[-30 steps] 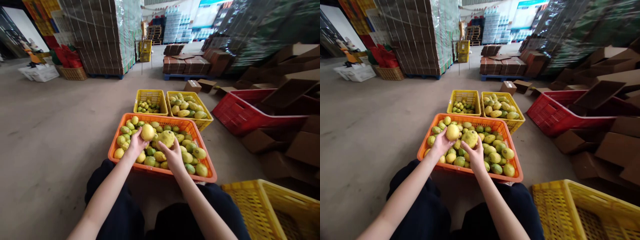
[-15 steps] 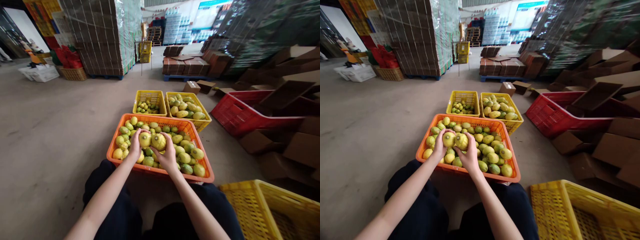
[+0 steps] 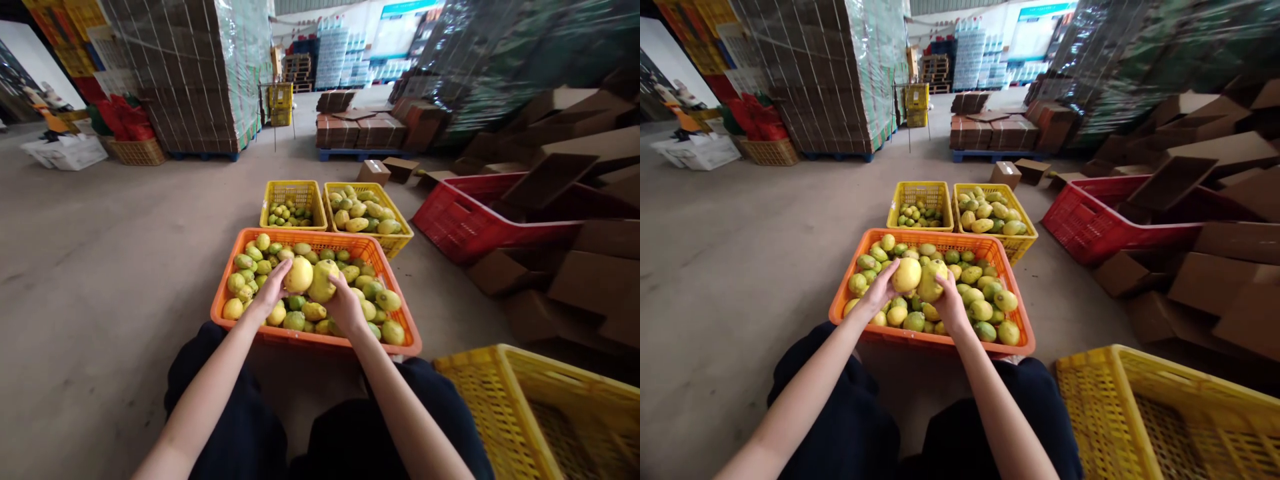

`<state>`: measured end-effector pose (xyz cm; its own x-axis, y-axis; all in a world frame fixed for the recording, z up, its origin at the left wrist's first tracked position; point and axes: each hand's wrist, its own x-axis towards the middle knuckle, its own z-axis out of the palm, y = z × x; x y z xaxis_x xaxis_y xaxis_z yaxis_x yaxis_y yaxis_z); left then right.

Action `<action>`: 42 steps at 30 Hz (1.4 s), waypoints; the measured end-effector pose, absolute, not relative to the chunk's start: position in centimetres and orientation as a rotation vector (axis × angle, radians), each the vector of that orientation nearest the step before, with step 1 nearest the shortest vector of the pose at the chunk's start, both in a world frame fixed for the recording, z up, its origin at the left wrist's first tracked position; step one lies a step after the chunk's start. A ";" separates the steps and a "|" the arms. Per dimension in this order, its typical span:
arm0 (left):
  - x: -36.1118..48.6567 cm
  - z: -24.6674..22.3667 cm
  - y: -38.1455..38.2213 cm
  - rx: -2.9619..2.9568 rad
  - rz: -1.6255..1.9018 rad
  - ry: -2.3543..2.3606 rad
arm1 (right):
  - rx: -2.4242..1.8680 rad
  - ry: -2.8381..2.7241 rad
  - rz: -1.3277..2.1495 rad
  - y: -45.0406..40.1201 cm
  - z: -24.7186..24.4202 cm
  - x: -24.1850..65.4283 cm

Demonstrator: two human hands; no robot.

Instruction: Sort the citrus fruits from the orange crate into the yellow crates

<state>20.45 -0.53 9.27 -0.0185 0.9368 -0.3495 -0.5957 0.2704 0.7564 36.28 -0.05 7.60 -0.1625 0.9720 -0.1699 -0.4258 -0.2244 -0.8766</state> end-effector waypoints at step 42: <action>25.3 9.4 2.7 -0.123 1.584 0.496 | -0.568 0.176 1.844 2.0 8.8 35.1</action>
